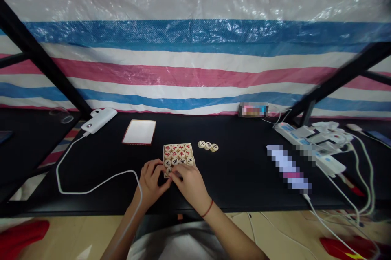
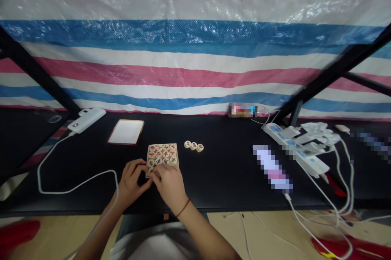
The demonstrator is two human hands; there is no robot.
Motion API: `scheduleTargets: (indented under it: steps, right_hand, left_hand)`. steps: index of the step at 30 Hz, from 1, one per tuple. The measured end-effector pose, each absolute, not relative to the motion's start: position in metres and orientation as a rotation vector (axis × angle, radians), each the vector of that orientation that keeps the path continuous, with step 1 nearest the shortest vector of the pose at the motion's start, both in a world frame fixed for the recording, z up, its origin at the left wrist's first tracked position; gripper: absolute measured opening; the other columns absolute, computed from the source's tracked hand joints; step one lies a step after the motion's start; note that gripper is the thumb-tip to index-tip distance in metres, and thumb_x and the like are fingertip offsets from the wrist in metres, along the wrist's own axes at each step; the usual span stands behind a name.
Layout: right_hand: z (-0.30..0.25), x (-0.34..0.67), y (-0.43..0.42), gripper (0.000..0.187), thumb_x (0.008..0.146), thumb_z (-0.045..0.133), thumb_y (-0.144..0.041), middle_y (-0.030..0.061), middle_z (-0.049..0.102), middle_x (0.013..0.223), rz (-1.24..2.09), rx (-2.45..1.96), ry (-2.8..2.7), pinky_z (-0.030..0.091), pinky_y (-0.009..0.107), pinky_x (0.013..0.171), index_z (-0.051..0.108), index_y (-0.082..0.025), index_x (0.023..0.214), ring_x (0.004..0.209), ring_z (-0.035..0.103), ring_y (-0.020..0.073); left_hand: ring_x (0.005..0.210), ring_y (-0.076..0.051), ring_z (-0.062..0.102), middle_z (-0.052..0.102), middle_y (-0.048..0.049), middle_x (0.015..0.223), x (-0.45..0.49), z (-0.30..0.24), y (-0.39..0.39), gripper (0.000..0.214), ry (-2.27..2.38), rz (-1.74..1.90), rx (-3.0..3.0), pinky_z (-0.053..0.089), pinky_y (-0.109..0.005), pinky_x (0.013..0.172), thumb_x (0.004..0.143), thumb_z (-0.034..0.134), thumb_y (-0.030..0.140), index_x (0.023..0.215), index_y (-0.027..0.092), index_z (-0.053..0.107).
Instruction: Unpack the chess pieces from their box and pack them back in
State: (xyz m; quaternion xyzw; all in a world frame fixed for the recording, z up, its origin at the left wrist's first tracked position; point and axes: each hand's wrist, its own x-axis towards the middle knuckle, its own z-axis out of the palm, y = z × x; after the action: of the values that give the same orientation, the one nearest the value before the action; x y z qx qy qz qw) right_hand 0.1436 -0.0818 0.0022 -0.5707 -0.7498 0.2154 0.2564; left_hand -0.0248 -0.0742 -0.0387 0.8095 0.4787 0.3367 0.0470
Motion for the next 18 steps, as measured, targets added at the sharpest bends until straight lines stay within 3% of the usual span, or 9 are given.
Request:
scheduleTargets:
  steps: [3,6,9,12,14,18]
  right_hand:
    - [0.004,0.144,-0.082,0.014,0.090,0.060,-0.020,0.0000,0.071,0.081,0.632,-1.490,-2.034,0.045,0.025,0.076,0.069,-0.021,0.079,0.077,0.065,0.0147]
    - [0.010,0.162,-0.073,0.018,0.092,0.053,-0.020,0.0014,0.072,0.087,0.634,-1.423,-1.935,0.047,0.024,0.077,0.070,-0.022,0.084,0.081,0.066,0.0144]
    - [0.014,0.196,-0.051,0.022,0.090,0.049,-0.017,0.0062,0.070,0.104,0.405,-1.565,-1.836,0.048,0.027,0.085,0.068,-0.020,0.099,0.096,0.065,0.0180]
    - [0.011,0.227,-0.023,0.041,0.084,0.054,-0.014,0.0085,0.061,0.129,0.292,-1.880,-1.952,0.050,0.028,0.079,0.059,-0.021,0.124,0.101,0.065,0.0216]
    - [0.006,0.240,-0.008,0.046,0.084,0.055,-0.016,0.0084,0.061,0.129,0.292,-1.993,-2.074,0.050,0.028,0.075,0.055,-0.022,0.129,0.098,0.066,0.0222]
    - [0.000,0.246,0.005,0.034,0.087,0.053,-0.016,0.0094,0.068,0.115,0.249,-2.016,-2.163,0.048,0.027,0.071,0.063,-0.022,0.119,0.090,0.068,0.0221]
  left_hand:
    - [0.099,-0.024,0.055,0.057,-0.0095,0.105,-0.025,-0.039,-0.074,0.009,1.474,1.041,2.462,0.049,-0.041,0.087,0.082,0.062,0.025,0.088,0.019,0.058]
    - [0.106,-0.026,0.053,0.056,-0.0113,0.114,-0.025,-0.038,-0.075,0.023,1.468,1.025,2.516,0.048,-0.043,0.090,0.083,0.062,0.029,0.104,0.021,0.064]
    - [0.118,-0.032,0.048,0.049,-0.0119,0.133,-0.023,-0.036,-0.075,0.033,1.417,0.952,2.620,0.044,-0.049,0.094,0.084,0.062,0.033,0.116,0.028,0.064]
    - [0.127,-0.036,0.043,0.045,-0.0110,0.142,-0.020,-0.035,-0.076,0.033,1.404,0.845,2.660,0.040,-0.053,0.096,0.083,0.063,0.038,0.116,0.031,0.065]
    - [0.128,-0.036,0.042,0.047,-0.0112,0.142,-0.019,-0.035,-0.076,0.030,1.425,0.795,2.654,0.039,-0.053,0.097,0.083,0.064,0.039,0.111,0.029,0.067]
    - [0.126,-0.035,0.044,0.050,-0.0125,0.139,-0.018,-0.035,-0.076,0.028,1.431,0.783,2.674,0.040,-0.053,0.097,0.082,0.065,0.040,0.106,0.025,0.067]
